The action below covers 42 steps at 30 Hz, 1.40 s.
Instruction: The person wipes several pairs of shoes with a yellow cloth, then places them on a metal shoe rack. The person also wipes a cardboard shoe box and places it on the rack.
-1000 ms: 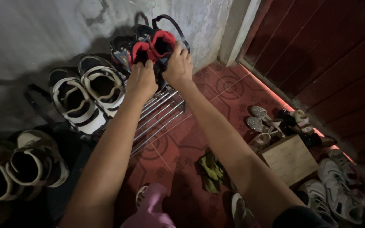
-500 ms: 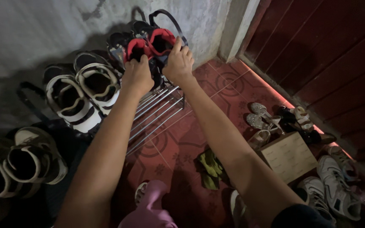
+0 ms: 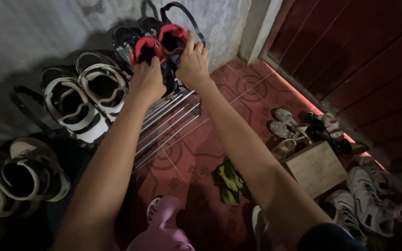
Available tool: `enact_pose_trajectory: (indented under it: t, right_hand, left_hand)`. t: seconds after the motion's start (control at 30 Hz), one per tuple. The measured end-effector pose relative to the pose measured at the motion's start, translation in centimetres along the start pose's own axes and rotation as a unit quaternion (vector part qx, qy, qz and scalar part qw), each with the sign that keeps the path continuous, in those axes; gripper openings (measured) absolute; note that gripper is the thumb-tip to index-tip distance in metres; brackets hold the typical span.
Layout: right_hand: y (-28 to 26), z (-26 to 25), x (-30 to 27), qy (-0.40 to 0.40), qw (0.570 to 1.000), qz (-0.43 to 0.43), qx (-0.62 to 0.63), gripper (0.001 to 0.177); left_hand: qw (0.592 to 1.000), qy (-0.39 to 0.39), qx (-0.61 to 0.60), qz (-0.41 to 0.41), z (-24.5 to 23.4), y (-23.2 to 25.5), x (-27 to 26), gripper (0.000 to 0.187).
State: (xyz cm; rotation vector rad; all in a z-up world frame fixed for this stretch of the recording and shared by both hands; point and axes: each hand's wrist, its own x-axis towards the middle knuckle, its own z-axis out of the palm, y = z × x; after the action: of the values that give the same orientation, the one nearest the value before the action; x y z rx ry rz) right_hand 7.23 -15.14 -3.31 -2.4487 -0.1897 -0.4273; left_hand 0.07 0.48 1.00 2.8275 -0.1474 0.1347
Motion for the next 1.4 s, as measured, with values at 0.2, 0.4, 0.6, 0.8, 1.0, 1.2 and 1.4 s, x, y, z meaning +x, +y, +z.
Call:
enact_pose_trajectory:
  t: [0.2,0.4,0.6,0.8,1.0,1.2,1.4]
  right_hand:
    - [2.7,0.6,-0.5,0.069,0.982,-0.174,-0.004,0.098]
    - [4.7,-1.0,-1.2,0.063,0.964,-0.214,0.145,0.103]
    - [12.2,2.0,-0.1,0.108,0.952,-0.047,0.283,0.067]
    - [20.1,6.3,4.9,-0.057,0.916,-0.126,0.377,0.094]
    - [18.9,7.3,4.0,-0.169,0.859,-0.078,0.476,0.083]
    - [18.3,6.8,2.5,-0.135,0.871,-0.062,0.469,0.082]
    - [17.5,6.3,0.6,-0.123,0.861,-0.070,0.488,0.080]
  left_hand:
    - [0.999,0.025,0.030,0.024,1.2,0.3,1.9,0.058]
    - [0.994,0.102,-0.003,0.034,0.0,2.0,-1.1,0.067]
    - [0.906,0.369,-0.142,0.148,0.7,-0.7,-12.1,0.061]
    - [0.862,0.462,-0.184,-0.098,3.9,-8.7,-22.6,0.080]
    - [0.847,0.348,-0.392,-0.090,5.6,-13.0,-22.0,0.086]
    - [0.847,0.356,-0.382,-0.102,5.8,-14.7,-21.3,0.078]
    - [0.826,0.366,-0.426,-0.041,5.1,-16.0,-21.7,0.074]
